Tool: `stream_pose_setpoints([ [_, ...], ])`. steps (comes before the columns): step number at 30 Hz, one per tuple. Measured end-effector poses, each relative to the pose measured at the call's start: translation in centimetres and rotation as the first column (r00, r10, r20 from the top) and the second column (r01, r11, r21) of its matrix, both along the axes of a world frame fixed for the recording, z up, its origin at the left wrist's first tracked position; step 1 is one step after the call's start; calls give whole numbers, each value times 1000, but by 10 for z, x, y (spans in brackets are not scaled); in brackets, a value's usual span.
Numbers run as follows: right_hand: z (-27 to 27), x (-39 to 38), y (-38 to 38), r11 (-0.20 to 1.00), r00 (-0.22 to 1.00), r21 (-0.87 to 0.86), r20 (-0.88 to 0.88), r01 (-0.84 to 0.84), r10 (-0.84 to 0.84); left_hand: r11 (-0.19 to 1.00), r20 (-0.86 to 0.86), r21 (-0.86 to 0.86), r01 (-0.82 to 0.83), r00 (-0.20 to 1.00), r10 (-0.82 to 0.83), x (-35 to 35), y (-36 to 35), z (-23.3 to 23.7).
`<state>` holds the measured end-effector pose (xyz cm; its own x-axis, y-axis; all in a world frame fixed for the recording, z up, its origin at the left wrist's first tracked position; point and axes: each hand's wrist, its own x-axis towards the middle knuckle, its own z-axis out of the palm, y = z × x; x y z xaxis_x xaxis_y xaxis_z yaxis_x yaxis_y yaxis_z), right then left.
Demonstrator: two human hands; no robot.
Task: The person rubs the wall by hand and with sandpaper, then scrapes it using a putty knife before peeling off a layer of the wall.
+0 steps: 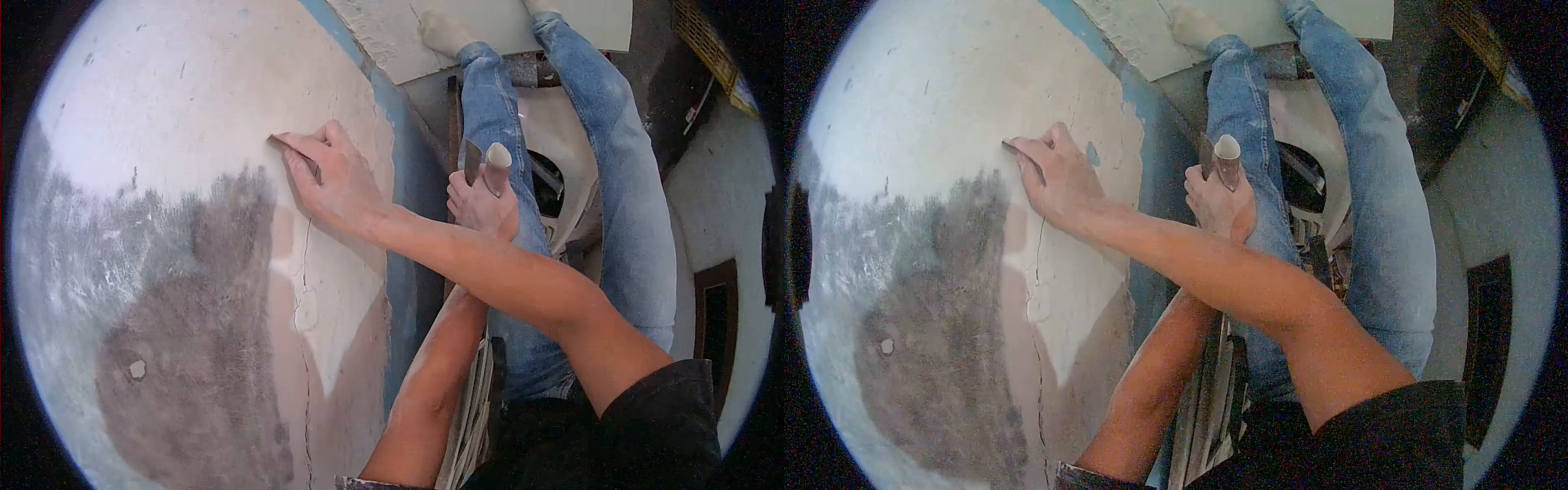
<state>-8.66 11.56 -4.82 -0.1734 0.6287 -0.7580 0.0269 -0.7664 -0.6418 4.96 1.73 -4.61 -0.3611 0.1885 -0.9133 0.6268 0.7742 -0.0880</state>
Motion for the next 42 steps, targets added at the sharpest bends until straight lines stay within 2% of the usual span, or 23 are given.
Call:
stream_pose_setpoints([
  [3, 0, -6, -10, 997, 1000, 70, 0, -26, 26, 1000, -5, 22, 2, 1000, -2, 1, 0, 1],
  [5, 20, -11, -19, 997, 997, -18, -13, -79, 79, 995, -29, 94, 15, 1000, -12, 3, -7, -1],
  [9, 41, -2, -23, 968, 975, -130, -88, -215, 205, 995, 8, 99, -21, 1000, 20, 2, -9, -1],
  [12, 34, 5, -9, 918, 933, -167, -97, -359, 347, 995, -10, 98, -30, 999, 31, 3, -9, -2],
  [15, 15, 0, 1, 923, 933, -140, -88, -358, 349, 997, -3, 73, -27, 1000, 27, 5, -9, -1],
  [18, 42, -3, 6, 897, 918, -216, -182, -386, 352, 996, -7, 90, -10, 1000, 11, 3, -8, -3],
  [21, 72, 5, 4, 857, 862, -188, -279, -480, 422, 993, -22, 117, 4, 1000, -1, 6, -14, -4],
  [24, 40, 3, 10, 835, 851, -169, -168, -523, 498, 995, -22, 103, -16, 1000, 19, 4, -7, 0],
  [27, 36, -9, 21, 864, 905, -269, -139, -426, 403, 994, -24, 110, -16, 1000, 19, 3, -5, -3],
  [30, 65, 8, 20, 845, 861, -232, -301, -483, 410, 994, -10, 110, -12, 1000, 13, 6, -10, -2],
  [33, 53, 10, 18, 832, 849, -187, -213, -522, 484, 997, 9, 81, -15, 1000, 14, 3, -7, 0],
  [36, 38, -2, 19, 874, 892, -178, -89, -452, 443, 998, 12, 65, -21, 1000, 21, 1, 0, 0],
  [39, 63, 7, 25, 831, 849, -219, -273, -512, 452, 996, 12, 91, -3, 1000, 2, 3, -2, -2],
  [42, 59, 11, 22, 811, 830, -203, -249, -549, 499, 996, 7, 91, -3, 1000, 2, 4, -7, 0],
])
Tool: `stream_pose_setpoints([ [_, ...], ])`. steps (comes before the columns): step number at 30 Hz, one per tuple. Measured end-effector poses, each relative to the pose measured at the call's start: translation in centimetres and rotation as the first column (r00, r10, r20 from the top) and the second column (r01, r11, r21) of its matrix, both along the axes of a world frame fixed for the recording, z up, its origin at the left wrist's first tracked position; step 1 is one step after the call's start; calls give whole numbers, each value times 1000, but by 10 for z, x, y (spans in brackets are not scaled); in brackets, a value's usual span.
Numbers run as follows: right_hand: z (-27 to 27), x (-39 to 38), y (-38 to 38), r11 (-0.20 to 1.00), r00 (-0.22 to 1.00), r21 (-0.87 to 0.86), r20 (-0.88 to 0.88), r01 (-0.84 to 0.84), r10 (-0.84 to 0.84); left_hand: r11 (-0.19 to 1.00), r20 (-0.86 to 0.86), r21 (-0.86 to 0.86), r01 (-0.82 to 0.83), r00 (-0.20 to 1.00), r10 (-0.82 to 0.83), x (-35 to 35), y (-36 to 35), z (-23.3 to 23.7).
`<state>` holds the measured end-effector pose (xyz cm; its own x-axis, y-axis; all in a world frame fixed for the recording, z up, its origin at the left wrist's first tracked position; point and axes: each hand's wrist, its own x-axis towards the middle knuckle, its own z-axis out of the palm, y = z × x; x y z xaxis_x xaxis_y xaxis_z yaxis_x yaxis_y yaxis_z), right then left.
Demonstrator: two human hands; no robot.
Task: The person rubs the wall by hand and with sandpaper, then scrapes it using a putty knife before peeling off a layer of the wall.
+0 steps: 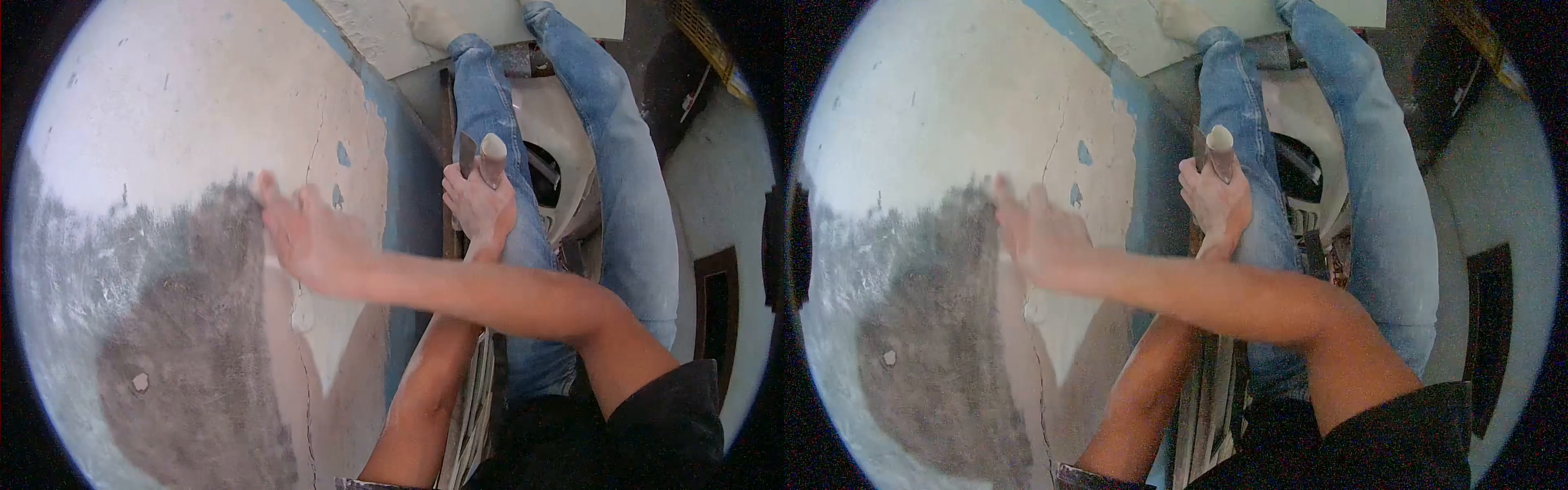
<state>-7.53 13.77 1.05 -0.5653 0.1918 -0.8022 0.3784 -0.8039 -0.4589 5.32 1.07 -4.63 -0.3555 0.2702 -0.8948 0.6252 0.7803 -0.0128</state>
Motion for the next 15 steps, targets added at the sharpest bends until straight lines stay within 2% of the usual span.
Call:
stream_pose_setpoints([
  [3, -37, -21, -2, 997, 985, 68, 168, 28, -39, 1000, -20, -31, -5, 1000, 5, -1, 0, -1],
  [6, -12, -12, 9, 1000, 998, -11, 61, -17, 18, 1000, -19, 3, 14, 1000, -14, 0, 0, -6],
  [9, 2, 0, 0, 999, 997, 4, -71, -40, 40, 1000, 5, -16, 12, 1000, -12, 0, -1, 0],
  [12, -38, -6, 3, 993, 991, 31, 74, -117, 115, 999, -3, -49, -6, 1000, 6, -3, 5, 0],
  [15, -42, -25, -6, 999, 991, -29, 129, -39, 42, 999, -34, -45, 4, 999, -6, -3, 4, -5],
])
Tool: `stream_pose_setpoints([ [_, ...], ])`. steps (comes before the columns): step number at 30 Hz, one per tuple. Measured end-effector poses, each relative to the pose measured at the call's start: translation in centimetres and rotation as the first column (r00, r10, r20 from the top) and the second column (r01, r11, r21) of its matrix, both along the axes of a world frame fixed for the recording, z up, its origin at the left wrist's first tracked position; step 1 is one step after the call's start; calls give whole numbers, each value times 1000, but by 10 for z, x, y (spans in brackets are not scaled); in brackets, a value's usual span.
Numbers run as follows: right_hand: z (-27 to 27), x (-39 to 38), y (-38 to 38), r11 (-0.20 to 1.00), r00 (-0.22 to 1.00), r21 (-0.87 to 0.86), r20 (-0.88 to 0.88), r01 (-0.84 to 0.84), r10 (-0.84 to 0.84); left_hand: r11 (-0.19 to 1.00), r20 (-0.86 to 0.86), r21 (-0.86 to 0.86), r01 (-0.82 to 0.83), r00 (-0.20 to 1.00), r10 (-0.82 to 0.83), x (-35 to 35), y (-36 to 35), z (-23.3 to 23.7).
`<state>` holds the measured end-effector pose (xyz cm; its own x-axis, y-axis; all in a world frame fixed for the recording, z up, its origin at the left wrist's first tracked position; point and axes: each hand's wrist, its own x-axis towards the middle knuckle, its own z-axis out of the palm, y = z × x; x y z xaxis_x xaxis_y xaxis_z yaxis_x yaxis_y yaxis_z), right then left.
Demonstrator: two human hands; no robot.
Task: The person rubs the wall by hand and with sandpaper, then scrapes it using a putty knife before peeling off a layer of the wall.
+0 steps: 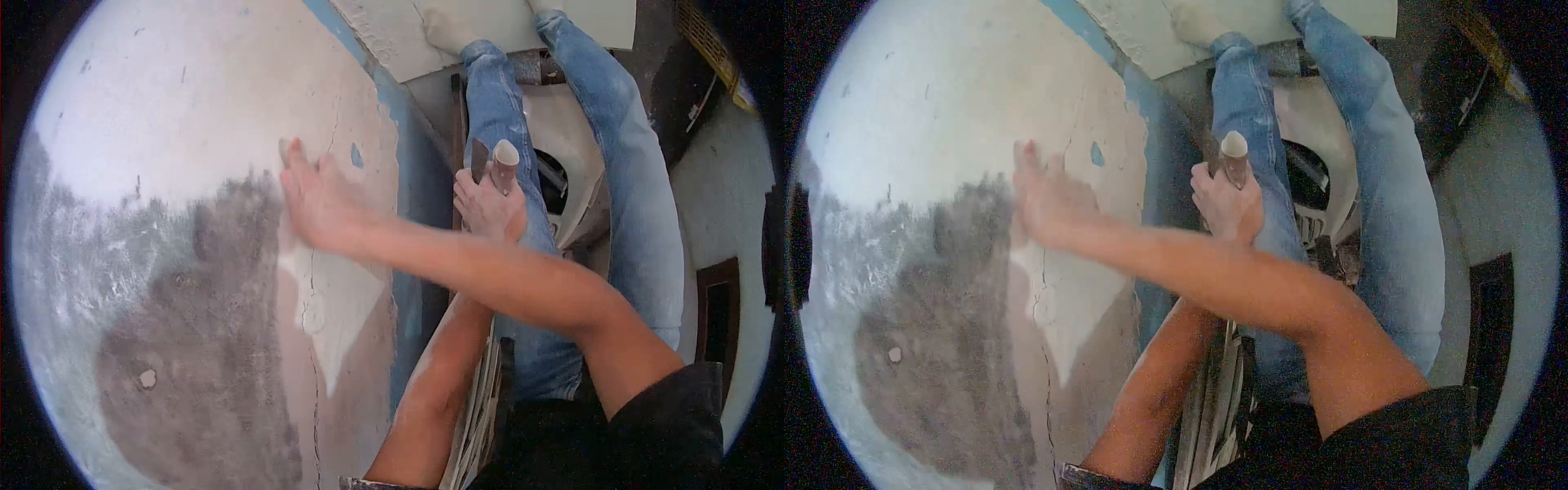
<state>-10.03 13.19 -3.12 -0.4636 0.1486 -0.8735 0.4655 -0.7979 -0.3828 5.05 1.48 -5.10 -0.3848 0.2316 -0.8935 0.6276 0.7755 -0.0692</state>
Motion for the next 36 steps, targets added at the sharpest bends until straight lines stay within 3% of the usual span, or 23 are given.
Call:
stream_pose_setpoints([
  [3, 32, 13, 11, 999, 992, -32, -123, 14, -18, 999, 11, 35, -2, 1000, 2, 4, -5, 3],
  [6, -7, -3, -1, 991, 990, 131, -143, -3, 22, 1000, 10, 3, -17, 1000, 17, 1, -4, 5],
  [9, -16, 6, 17, 989, 995, -111, -11, 97, -99, 1000, -20, -26, -13, 1000, 12, 2, -5, -1],
  [12, 11, 15, 28, 990, 992, -138, -123, -6, -11, 999, -16, 39, -4, 1000, 4, 2, -8, -4],
  [14, 2, 12, 24, 996, 997, -92, -75, 9, -16, 998, -15, 66, 15, 1000, -14, 2, -11, -1],
  [18, -36, 2, 26, 994, 997, -93, 46, 62, -58, 999, -37, -34, 19, 999, -20, 0, 9, 7],
  [20, -23, -3, 22, 995, 999, -92, -15, 50, -52, 999, 14, -54, -5, 1000, 6, -3, 8, 5],
  [23, -18, 7, 21, 998, 998, -65, -61, 12, -16, 994, -104, 82, 72, 993, -63, 7, -5, 0],
  [27, -42, 11, 25, 991, 999, -132, 3, 37, -37, 997, -87, 12, 78, 993, -77, 4, 11, 10],
  [29, -44, -11, -8, 998, 997, 26, -60, 58, -57, 997, -104, 19, 76, 992, -74, 5, 3, 5],
  [30, -37, -13, -10, 992, 994, 101, -87, 69, -61, 991, -94, 91, 100, 991, -91, 3, -5, -2],
  [32, -18, 5, -7, 999, 991, 38, -131, 32, -26, 968, -66, 209, 141, 989, -130, -1, -20, -8],
  [36, -33, 9, 13, 997, 998, -70, -66, -20, 15, 996, -86, 12, 89, 992, -88, 4, 4, 2],
])
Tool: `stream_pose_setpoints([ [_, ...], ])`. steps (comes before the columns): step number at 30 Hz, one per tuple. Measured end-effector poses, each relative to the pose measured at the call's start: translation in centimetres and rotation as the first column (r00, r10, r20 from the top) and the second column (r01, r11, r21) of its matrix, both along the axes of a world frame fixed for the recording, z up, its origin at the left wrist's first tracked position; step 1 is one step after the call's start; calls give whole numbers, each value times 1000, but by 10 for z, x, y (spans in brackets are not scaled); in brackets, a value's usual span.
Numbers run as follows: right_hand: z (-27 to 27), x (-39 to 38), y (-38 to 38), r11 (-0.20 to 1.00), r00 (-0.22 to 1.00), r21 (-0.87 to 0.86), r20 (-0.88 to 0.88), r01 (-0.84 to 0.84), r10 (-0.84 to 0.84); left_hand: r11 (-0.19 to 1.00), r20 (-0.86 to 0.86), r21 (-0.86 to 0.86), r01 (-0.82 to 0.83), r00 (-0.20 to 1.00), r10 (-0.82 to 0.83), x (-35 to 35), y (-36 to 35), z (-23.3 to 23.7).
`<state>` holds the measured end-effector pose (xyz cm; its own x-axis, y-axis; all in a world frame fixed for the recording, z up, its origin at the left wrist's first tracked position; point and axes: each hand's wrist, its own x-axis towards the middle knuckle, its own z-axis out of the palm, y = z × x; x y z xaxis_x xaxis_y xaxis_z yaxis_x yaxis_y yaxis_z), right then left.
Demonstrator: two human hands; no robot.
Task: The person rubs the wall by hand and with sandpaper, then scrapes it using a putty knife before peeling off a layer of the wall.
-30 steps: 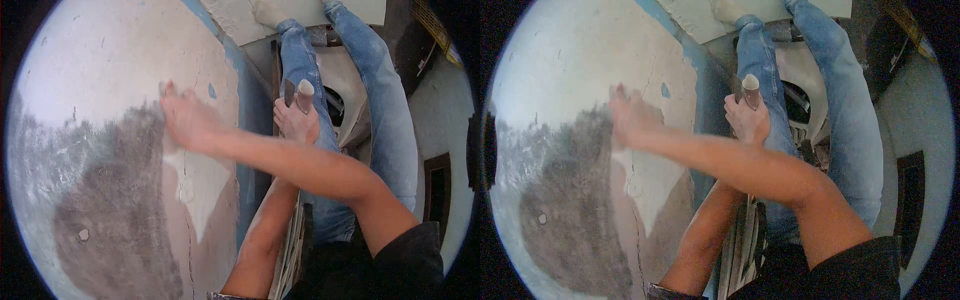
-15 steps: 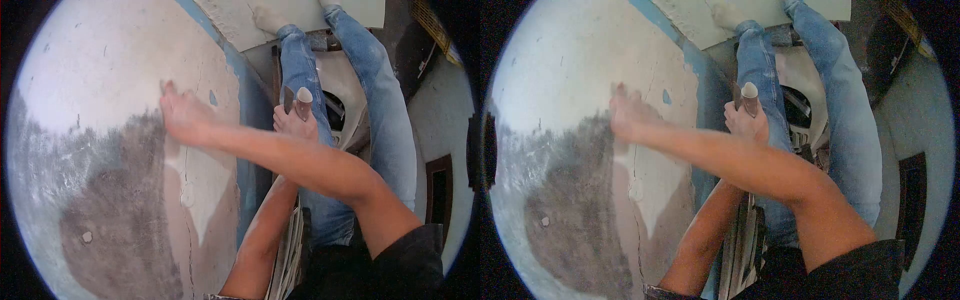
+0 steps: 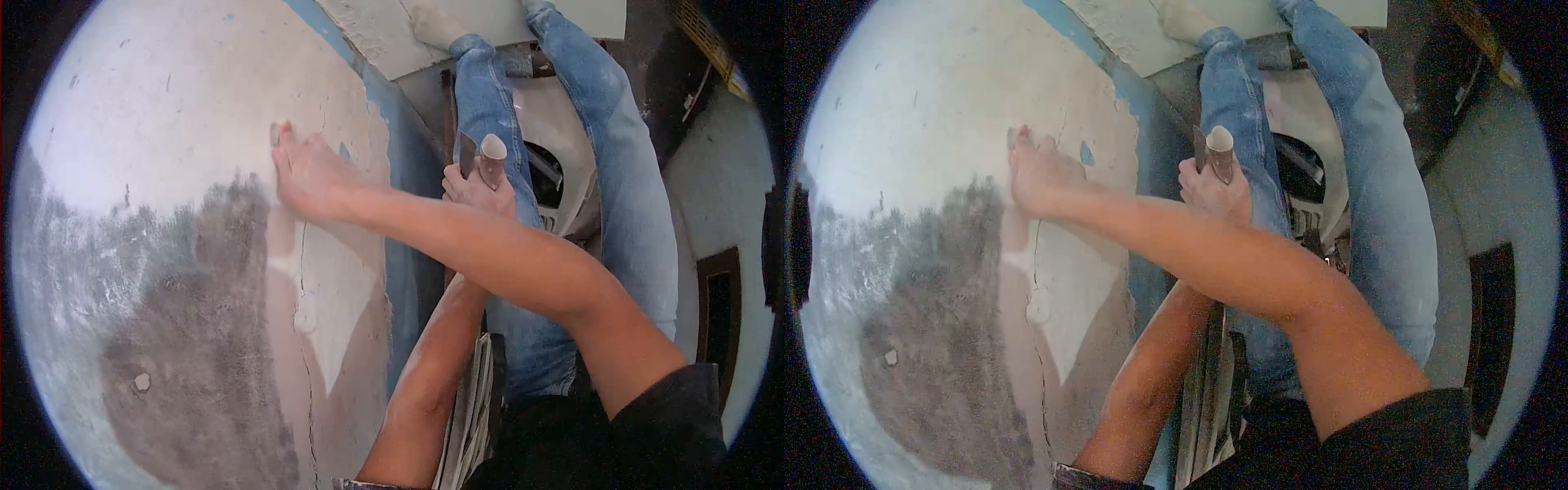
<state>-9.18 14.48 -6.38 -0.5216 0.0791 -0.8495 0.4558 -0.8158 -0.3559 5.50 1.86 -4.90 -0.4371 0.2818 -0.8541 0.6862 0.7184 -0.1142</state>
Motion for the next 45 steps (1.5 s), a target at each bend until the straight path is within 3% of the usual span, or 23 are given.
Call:
stream_pose_setpoints([
  [3, -8, -5, 0, 999, 999, -34, 14, 39, -39, 997, 46, -65, -27, 999, 30, -4, 8, 7],
  [6, 32, -7, -20, 994, 993, 112, -115, 19, -6, 997, 92, -11, -78, 993, 78, -5, -2, -2],
  [11, 29, 5, -1, 999, 999, 28, -41, 38, -36, 987, 125, -76, -140, 981, 149, -6, 9, 5],
  [14, 52, 4, 3, 1000, 996, 8, -81, 29, -28, 1000, 84, 20, -21, 996, 19, -3, -15, -5],
  [18, 64, 15, 4, 998, 990, 59, -142, 22, -13, 999, 82, 9, -47, 996, 46, 1, -19, -2],
  [21, 24, 6, 3, 994, 998, 93, 9, 59, -60, 998, 115, -19, -66, 991, 67, -3, -14, -6],
  [27, 66, 21, 6, 998, 988, 60, -156, 12, -2, 996, 110, 18, -85, 990, 83, 1, -7, 1],
  [33, 40, -2, 5, 995, 997, 68, 35, 68, -71, 998, 99, 10, -57, 994, 56, -3, -10, -3],
  [36, 77, 16, 5, 996, 992, 72, -114, 59, -51, 998, 89, 25, -64, 994, 61, -1, -7, -2],
  [39, 54, 13, 3, 994, 998, 108, -59, -8, 15, 998, 77, 3, -56, 995, 56, -2, -9, 2],
  [42, 29, -3, -1, 991, 993, 96, 65, 90, -96, 999, 77, -18, -35, 996, 37, -4, -9, -3],
  [45, 69, 5, 1, 993, 998, 117, -58, 20, -13, 1000, 106, 1, -28, 994, 28, -6, -12, -6],
])
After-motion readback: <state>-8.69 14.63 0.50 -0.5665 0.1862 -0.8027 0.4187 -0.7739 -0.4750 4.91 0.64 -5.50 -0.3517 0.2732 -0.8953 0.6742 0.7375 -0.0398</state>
